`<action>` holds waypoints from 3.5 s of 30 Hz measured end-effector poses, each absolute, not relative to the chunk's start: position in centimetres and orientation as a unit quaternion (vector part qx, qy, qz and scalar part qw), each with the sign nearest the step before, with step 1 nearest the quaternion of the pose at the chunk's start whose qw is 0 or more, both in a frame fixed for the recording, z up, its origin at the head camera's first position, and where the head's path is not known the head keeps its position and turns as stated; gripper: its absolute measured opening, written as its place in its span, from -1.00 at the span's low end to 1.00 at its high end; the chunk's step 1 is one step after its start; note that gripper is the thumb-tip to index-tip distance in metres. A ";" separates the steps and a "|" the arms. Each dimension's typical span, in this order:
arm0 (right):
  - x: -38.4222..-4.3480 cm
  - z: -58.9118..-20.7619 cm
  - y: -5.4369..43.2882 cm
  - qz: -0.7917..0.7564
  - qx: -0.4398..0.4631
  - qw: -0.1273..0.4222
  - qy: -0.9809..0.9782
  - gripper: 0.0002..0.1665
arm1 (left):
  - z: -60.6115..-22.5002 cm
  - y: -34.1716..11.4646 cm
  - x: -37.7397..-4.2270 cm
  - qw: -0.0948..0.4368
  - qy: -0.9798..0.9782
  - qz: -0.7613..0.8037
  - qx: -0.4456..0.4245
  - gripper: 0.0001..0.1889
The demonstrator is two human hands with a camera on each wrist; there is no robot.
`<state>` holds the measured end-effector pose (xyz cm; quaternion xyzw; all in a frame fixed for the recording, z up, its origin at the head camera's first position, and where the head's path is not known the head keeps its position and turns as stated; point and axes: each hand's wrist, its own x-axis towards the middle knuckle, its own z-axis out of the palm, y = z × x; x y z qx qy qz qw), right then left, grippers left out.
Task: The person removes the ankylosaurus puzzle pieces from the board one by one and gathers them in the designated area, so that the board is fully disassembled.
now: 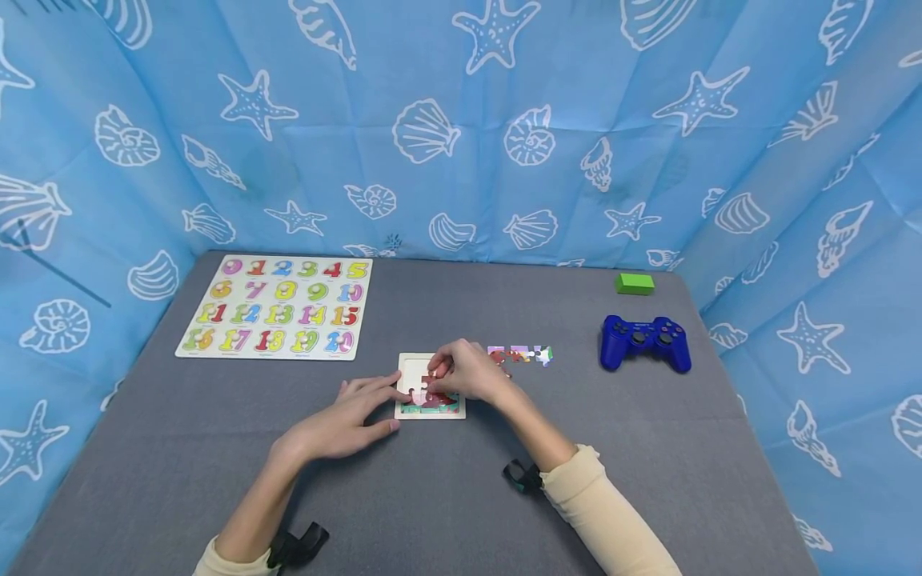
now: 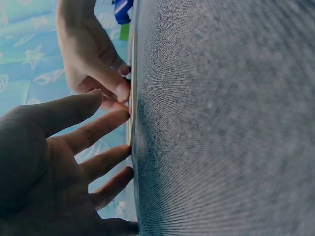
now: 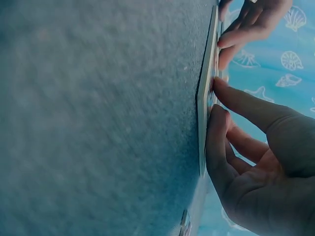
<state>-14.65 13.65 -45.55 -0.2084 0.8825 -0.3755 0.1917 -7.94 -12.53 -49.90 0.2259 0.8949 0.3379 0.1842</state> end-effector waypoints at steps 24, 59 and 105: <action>-14.8 -45.2 13.2 -0.329 -0.204 0.201 0.900 -0.69 | -49.8 -12.5 -7.9 0.186 0.891 0.349 0.222 -0.63; -14.0 -44.6 15.9 -0.482 -0.230 0.202 0.821 -0.70 | -50.0 -12.5 -8.0 0.184 0.896 0.339 0.220 -0.60; -13.5 -45.0 27.0 -0.381 -0.109 0.162 0.904 -0.75 | -49.5 -12.6 -7.6 0.169 0.890 0.354 0.233 -0.60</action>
